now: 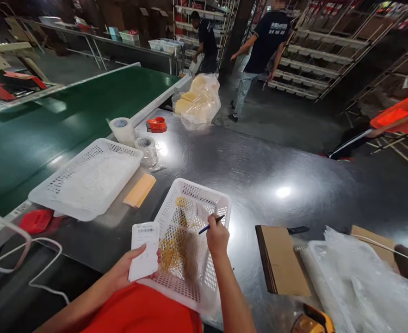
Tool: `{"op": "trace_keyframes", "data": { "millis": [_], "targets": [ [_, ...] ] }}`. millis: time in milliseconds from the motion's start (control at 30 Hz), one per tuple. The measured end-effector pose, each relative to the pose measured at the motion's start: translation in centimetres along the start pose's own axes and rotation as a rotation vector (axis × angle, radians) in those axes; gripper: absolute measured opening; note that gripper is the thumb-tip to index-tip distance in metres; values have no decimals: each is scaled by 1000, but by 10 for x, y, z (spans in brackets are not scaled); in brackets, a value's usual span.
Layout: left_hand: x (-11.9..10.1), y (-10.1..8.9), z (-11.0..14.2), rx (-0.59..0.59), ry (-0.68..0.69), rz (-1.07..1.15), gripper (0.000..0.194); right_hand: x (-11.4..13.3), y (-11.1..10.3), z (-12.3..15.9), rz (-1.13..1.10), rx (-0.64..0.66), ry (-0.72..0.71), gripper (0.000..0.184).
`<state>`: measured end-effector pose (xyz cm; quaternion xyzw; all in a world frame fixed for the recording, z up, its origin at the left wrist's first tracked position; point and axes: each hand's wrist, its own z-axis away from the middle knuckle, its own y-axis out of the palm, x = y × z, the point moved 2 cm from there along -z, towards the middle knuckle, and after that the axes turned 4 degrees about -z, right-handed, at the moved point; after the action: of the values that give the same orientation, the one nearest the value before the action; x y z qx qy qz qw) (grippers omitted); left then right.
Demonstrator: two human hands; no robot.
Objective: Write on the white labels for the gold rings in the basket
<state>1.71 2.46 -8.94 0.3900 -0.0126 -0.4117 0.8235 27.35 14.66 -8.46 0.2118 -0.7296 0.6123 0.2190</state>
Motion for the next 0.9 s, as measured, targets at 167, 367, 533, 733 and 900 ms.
{"op": "trace_keyframes", "data": {
  "millis": [167,367,533,733,900],
  "targets": [
    [3,16,-10,-49,104,11,21,38,-10,59,-738,-231,385,25],
    [3,45,-11,-7,300,79,42,100,30,126,-999,-109,406,37],
    [0,47,2,19,257,18,21,103,26,132,-826,-15,279,33],
    [-6,44,16,90,188,12,24,104,1,114,-753,29,169,29],
    [-1,47,15,173,134,36,28,112,5,119,-734,87,210,25]
  ]
}}
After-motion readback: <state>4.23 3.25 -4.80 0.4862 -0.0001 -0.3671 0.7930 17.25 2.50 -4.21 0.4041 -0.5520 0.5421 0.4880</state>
